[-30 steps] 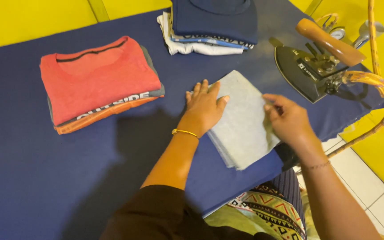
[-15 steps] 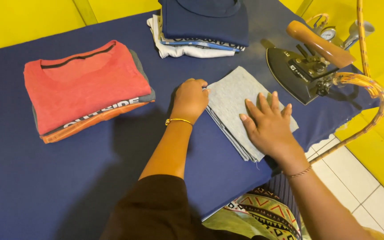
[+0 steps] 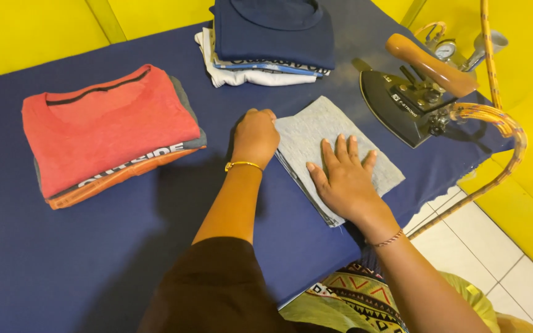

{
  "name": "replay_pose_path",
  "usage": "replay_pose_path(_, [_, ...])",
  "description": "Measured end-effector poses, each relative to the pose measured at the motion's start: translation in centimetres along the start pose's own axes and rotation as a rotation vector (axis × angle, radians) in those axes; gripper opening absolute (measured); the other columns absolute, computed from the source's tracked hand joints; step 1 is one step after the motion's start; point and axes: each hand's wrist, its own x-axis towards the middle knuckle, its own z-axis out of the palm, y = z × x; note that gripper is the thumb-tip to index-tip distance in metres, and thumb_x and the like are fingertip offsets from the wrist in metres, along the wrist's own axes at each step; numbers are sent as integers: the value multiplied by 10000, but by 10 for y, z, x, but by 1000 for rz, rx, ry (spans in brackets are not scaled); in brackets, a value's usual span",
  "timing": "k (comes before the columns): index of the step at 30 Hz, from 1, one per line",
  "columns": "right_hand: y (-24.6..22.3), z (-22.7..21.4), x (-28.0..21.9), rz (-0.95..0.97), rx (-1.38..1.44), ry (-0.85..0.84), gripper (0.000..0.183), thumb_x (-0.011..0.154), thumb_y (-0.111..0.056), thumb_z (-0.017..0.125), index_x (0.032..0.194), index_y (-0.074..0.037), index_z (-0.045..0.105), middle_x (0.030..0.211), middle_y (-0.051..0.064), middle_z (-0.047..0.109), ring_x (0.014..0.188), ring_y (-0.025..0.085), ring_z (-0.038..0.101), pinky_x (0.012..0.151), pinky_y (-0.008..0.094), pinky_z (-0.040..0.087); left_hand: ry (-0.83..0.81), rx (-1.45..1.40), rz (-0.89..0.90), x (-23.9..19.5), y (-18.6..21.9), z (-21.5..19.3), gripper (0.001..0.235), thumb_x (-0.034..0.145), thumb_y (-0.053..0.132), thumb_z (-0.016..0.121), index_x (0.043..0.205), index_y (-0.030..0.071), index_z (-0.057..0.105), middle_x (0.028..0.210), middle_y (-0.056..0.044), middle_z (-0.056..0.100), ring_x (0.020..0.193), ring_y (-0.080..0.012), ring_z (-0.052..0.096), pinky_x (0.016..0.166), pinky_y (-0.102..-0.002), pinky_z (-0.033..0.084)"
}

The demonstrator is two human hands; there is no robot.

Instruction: Ironing various t-shirts and folding them into neat stacks on an ironing board.

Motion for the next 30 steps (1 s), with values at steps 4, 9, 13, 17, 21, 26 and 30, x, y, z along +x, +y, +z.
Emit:
replay_pose_path(4, [24, -5, -7, -90, 83, 76, 638, 1076, -534, 349, 1567, -137, 437, 1633, 241, 348, 1554, 449, 203, 1194, 723, 51, 26, -20, 93, -32, 27, -21, 358, 986, 97, 513, 1306, 94, 672, 1250, -175, 616, 1157, -410, 665, 1015, -524, 537])
replay_pose_path(9, [94, 0, 6, -195, 22, 603, 422, 1009, -233, 637, 1399, -77, 678, 1362, 213, 678, 1201, 433, 638, 1008, 548, 487, -115, 132, 221, -78, 78, -23, 551, 1031, 378, 507, 1521, 127, 484, 1612, -247, 356, 1512, -488, 276, 1210, -658, 205])
replay_pose_path(13, [102, 11, 11, -64, 137, 399, 442, 1007, -275, 592, 1417, -119, 646, 1367, 166, 673, 1230, 414, 631, 1007, 546, 511, -312, 207, 215, -85, 88, -24, 671, 1046, 481, 399, 1607, 121, 325, 1688, -249, 184, 1566, -474, 77, 1221, -691, 24])
replay_pose_path(17, [122, 30, 26, -28, -69, 361, 466, 1041, -400, 516, 1452, -209, 619, 1328, 89, 668, 1157, 378, 653, 954, 498, 562, -295, 240, 230, -82, 84, -24, 722, 1015, 521, 393, 1609, 116, 331, 1700, -202, 209, 1576, -430, 104, 1230, -666, 14])
replay_pose_path(21, [108, 9, 36, -200, -164, 513, 402, 1008, -367, 604, 1344, -178, 716, 1318, 107, 687, 1192, 365, 650, 1016, 456, 529, -247, 255, 248, -82, 78, -9, 757, 993, 544, 386, 1605, 102, 331, 1697, -205, 212, 1570, -443, 98, 1216, -683, -4])
replay_pose_path(26, [88, 4, 120, -303, 37, 507, 357, 1023, -296, 588, 1335, -178, 715, 1233, 132, 699, 1141, 393, 652, 1011, 465, 517, -190, 232, 258, -87, 76, -8, 764, 992, 530, 411, 1594, 64, 340, 1688, -216, 232, 1564, -452, 108, 1214, -682, 27])
replay_pose_path(30, [96, 18, 194, -88, 223, 317, 441, 1021, -463, 585, 1405, -258, 651, 1178, 154, 693, 1168, 401, 637, 1029, 500, 500, -158, 193, 273, -87, 75, -7, 763, 988, 512, 433, 1577, 32, 364, 1675, -234, 257, 1561, -461, 120, 1214, -682, 33])
